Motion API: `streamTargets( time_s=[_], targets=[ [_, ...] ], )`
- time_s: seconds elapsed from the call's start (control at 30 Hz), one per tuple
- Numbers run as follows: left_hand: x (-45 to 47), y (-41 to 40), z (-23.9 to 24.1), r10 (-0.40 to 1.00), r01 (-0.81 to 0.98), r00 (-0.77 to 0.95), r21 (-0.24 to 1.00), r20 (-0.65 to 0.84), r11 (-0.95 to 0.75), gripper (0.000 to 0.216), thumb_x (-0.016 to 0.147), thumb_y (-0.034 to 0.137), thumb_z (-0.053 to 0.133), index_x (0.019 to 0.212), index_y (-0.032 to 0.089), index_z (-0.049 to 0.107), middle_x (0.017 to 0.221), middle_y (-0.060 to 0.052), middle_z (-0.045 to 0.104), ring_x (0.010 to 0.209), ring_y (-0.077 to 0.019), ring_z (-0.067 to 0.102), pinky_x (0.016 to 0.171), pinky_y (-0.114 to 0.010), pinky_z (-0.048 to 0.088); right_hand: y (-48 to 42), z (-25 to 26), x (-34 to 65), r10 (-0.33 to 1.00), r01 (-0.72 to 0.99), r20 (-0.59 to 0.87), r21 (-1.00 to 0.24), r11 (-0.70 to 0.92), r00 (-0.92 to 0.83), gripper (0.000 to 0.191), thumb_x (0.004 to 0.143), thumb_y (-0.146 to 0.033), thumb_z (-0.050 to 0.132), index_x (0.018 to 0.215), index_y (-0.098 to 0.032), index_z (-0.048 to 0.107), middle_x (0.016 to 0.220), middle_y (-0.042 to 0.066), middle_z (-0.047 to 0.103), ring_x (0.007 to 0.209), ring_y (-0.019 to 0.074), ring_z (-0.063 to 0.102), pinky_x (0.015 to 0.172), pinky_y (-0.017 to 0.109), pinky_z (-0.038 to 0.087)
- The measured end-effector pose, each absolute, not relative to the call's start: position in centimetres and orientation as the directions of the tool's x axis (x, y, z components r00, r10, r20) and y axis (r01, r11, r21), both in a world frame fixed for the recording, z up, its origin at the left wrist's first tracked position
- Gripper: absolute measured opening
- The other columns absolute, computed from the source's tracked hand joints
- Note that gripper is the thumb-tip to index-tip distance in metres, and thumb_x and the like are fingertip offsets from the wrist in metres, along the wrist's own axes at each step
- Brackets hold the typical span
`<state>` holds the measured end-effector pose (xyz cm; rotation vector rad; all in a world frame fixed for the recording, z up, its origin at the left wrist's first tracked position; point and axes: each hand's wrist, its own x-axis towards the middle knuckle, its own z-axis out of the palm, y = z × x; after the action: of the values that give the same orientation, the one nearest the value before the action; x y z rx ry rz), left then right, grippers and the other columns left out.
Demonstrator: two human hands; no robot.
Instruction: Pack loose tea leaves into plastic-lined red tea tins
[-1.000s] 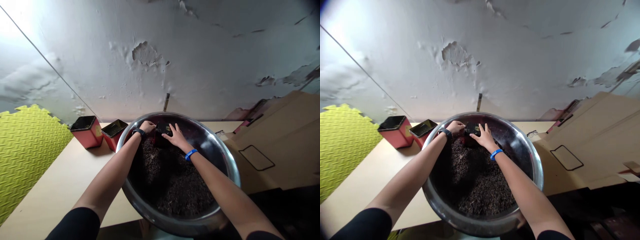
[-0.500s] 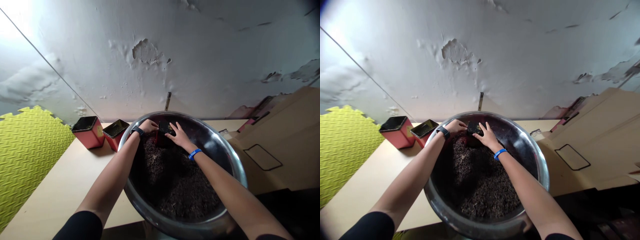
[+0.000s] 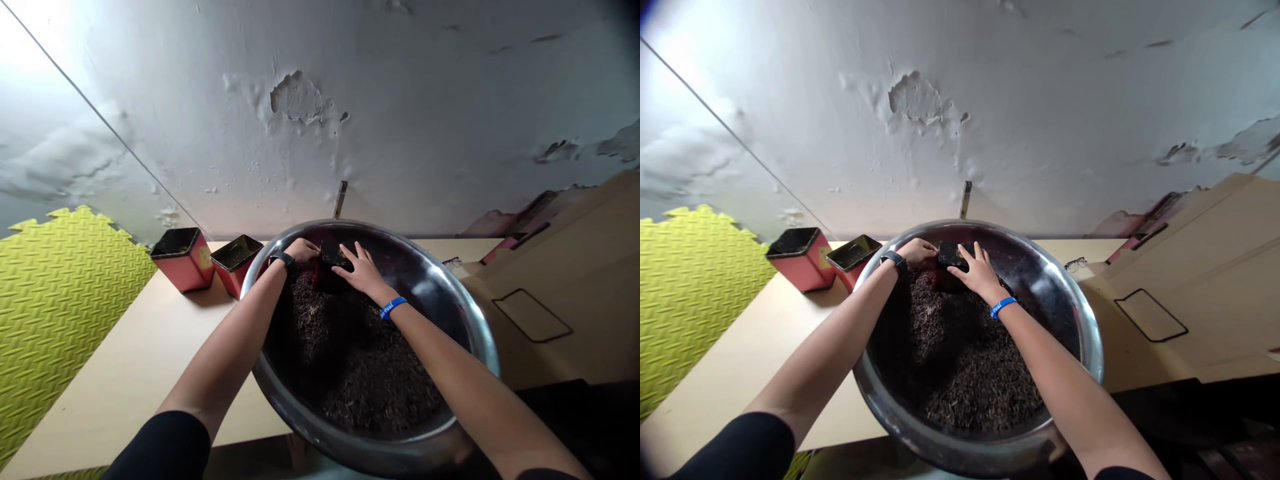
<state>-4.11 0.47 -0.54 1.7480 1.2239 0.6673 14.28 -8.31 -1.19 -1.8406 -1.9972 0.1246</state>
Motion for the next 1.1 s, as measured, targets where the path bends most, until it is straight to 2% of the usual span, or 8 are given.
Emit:
streamTargets(
  time_s=[0.17,0.3,0.43,0.57,0.77,0.9,1.1],
  targets=[
    [-3.9,0.8,-0.8,0.938,0.407,0.338,0.91,-0.073,-0.076,0.03,0.079,0.036,0.046,0.085,0.011,0.061,0.075,-0.007,0.065,0.062,-0.0132,0.058,0.055,-0.021,0.045,-8.4,-1.3,14.1,0.972,0.957,0.224,-0.261,0.126,-0.066,0.083,0.066,-0.066,0.049,0.136,-0.033,0.02,0.145,0.007,0.008,0.128,0.0361,0.012,0.099,0.044,0.023],
    [-3.3,1.0,-1.1,0.95,0.495,0.314,0.853,0.004,-0.167,0.041,0.075,0.048,0.049,0.083,0.01,0.063,0.072,-0.008,0.063,0.066,-0.0164,0.057,0.059,-0.023,0.044,-8.3,-1.6,14.1,0.964,0.97,0.249,-0.193,0.146,-0.096,0.084,0.065,-0.055,0.059,0.136,-0.034,0.018,0.144,0.007,0.009,0.128,0.0351,0.014,0.099,0.043,0.024],
    [-2.8,1.1,-1.3,0.944,0.493,0.329,0.847,0.026,-0.196,0.039,0.078,0.041,0.046,0.09,0.009,0.062,0.08,-0.008,0.064,0.071,-0.0164,0.057,0.063,-0.024,0.043,-8.4,-1.9,13.9,0.947,0.977,0.299,-0.135,0.165,-0.118,0.081,0.067,-0.045,0.061,0.136,-0.032,0.02,0.143,0.008,0.013,0.128,0.0347,0.016,0.099,0.044,0.024],
    [-2.8,1.1,-1.6,0.929,0.451,0.369,0.87,0.019,-0.197,0.032,0.076,0.035,0.05,0.092,0.01,0.062,0.089,-0.008,0.064,0.077,-0.0161,0.057,0.067,-0.023,0.043,-8.5,-2.1,13.7,0.938,0.98,0.32,-0.101,0.173,-0.133,0.076,0.07,-0.044,0.059,0.136,-0.03,0.023,0.143,0.008,0.015,0.128,0.0352,0.013,0.099,0.047,0.023],
    [-2.7,1.9,-2.4,0.945,0.403,0.327,0.904,0.002,-0.141,0.035,0.077,0.036,0.05,0.097,0.01,0.059,0.092,-0.01,0.063,0.076,-0.0146,0.057,0.067,-0.023,0.044,-8.5,-2.2,13.5,0.927,0.985,0.35,-0.051,0.163,-0.136,0.079,0.067,-0.043,0.062,0.135,-0.028,0.026,0.141,0.009,0.02,0.127,0.0357,0.017,0.099,0.046,0.023],
    [-2.5,2.1,-2.9,0.951,0.388,0.31,0.911,0.013,-0.139,0.039,0.076,0.042,0.05,0.097,0.01,0.059,0.091,-0.009,0.063,0.075,-0.0136,0.057,0.067,-0.022,0.044,-8.7,-2.3,13.3,0.895,0.982,0.413,-0.001,0.189,-0.171,0.077,0.068,-0.039,0.061,0.135,-0.023,0.027,0.14,0.012,0.022,0.129,0.0327,0.011,0.1,0.045,0.021],
    [-2.1,1.9,-2.9,0.94,0.402,0.338,0.897,0.044,-0.187,0.036,0.078,0.036,0.051,0.102,0.01,0.058,0.096,-0.009,0.062,0.082,-0.0145,0.056,0.074,-0.023,0.042,-9.0,-3.1,12.8,0.887,0.982,0.425,0.033,0.184,-0.18,0.07,0.073,-0.026,0.053,0.136,-0.018,0.024,0.142,0.013,0.016,0.129,0.0321,0.013,0.101,0.046,0.016]
  ],
)
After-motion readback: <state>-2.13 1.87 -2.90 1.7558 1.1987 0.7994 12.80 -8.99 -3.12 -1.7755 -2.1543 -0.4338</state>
